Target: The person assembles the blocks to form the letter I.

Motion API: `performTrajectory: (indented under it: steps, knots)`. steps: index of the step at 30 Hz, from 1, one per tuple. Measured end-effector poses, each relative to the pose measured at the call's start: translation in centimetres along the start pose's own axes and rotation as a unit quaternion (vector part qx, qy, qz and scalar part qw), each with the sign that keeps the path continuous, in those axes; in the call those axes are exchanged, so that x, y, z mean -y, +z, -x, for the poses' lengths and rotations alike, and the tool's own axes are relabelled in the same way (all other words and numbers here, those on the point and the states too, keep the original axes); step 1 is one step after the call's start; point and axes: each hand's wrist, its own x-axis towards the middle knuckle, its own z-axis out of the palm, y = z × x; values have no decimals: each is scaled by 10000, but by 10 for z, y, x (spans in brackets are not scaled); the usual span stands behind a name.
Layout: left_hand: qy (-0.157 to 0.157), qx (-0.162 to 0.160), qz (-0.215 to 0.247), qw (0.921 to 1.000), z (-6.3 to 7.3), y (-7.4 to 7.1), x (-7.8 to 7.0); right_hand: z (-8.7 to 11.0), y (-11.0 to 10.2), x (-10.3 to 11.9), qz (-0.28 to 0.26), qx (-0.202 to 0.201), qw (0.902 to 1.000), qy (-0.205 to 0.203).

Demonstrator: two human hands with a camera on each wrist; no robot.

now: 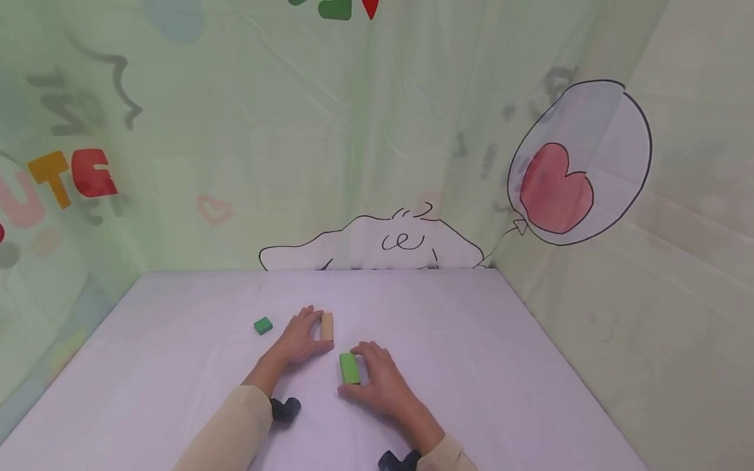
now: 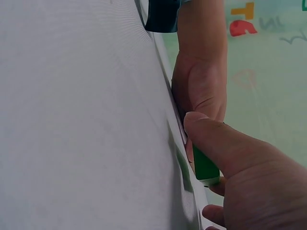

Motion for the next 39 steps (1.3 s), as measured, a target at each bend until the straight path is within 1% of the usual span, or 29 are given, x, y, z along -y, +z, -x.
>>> performTrajectory:
  steps: [8,15,26,33,39]
  knots:
    - [70,-47,9,10000,0,0,0,1,1,1,55,-71,9999,-77]
    - [80,-35,-28,10000,-1,2,0,3,2,5,13,-43,10000,-66]
    - [18,25,-28,10000,-1,1,-1,11,1,15,-43,39,9997,-227]
    - [-33,23,-77,10000,-1,1,-1,14,3,15,-53,30,9994,-332]
    - [-42,34,-50,10000,-1,0,-1,16,6,15,-12,10,9996,-286]
